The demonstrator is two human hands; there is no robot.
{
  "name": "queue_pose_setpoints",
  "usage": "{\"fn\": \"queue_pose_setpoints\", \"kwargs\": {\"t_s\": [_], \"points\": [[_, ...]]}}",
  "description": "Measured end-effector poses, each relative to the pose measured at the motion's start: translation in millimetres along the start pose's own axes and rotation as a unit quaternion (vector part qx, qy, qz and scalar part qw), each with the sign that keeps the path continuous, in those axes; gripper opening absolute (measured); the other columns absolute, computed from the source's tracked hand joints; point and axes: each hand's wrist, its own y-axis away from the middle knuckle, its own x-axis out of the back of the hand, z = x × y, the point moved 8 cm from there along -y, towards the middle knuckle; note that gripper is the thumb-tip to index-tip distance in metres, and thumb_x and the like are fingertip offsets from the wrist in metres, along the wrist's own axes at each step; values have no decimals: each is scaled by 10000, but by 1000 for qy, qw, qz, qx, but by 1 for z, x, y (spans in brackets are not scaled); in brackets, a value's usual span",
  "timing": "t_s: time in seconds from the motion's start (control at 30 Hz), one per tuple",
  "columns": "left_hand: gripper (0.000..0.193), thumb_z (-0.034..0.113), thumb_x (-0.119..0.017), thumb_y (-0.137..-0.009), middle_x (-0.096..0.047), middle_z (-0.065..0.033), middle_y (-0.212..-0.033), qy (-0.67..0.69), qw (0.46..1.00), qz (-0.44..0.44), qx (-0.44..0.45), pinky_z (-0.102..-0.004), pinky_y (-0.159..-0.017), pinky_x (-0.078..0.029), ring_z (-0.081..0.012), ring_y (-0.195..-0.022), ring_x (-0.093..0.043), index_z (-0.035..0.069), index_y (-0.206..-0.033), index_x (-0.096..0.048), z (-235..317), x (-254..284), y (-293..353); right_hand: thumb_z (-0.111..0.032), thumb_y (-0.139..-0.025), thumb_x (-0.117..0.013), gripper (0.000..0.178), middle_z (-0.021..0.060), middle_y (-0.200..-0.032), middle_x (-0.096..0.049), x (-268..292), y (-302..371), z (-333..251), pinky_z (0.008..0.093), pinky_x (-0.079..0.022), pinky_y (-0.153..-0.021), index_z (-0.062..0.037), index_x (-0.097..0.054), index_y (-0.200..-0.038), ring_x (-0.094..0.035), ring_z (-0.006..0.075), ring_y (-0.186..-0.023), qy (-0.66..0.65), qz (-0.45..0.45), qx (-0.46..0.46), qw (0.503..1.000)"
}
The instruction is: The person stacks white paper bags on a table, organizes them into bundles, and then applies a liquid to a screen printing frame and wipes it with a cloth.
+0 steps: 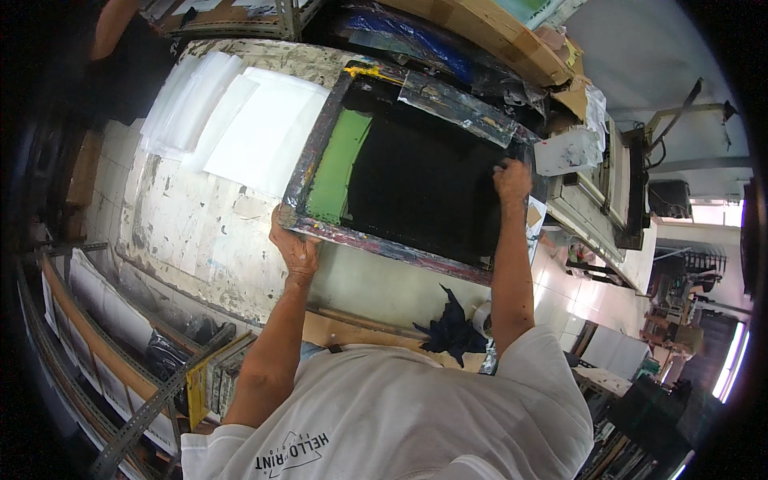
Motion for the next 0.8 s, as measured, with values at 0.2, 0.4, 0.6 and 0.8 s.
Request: {"fn": "queue_pose_setpoints", "kwargs": {"t_s": [0.2,0.4,0.6,0.8], "points": [[1130,862,-561,-679,-580,-185,-1081,-63,996,50,-23,-457,-972,-373,-341,-1027,-527,-76,-1298,-437,-6,4,8,-249,-739,-760,287,125,-1078,-686,-27,-2,-66,443,-530,-896,-188,-754,-1019,-598,316,-1104,-56,6,-38,998],[1105,855,-547,-701,-591,-173,-1048,-38,999,3,-7,-448,-959,-386,-329,-1003,-544,-76,-1285,-440,8,0,0,-212,-761,-720,208,152,-1042,-649,-28,7,-231,439,-481,-922,-129,-755,-948,-562,350,-1072,-208,33,212,954],[1103,858,-518,-717,-582,-175,-1068,12,1000,-19,-20,-456,-951,-381,-341,-1007,-538,-80,-1290,-426,18,1,-3,-200,-754,-719,195,117,-1040,-665,-28,-7,-199,464,-493,-888,-140,-738,-939,-578,331,-1035,-58,6,272,960],[1137,871,-452,-737,-516,-194,-1222,-68,997,-27,-24,-476,-1035,-271,-357,-1130,-455,-66,-1372,-349,0,-4,6,-241,-712,-731,275,108,-955,-704,-4,-17,-1,443,-500,-865,-123,-749,-959,-614,316,-987,65,19,83,994]]}}
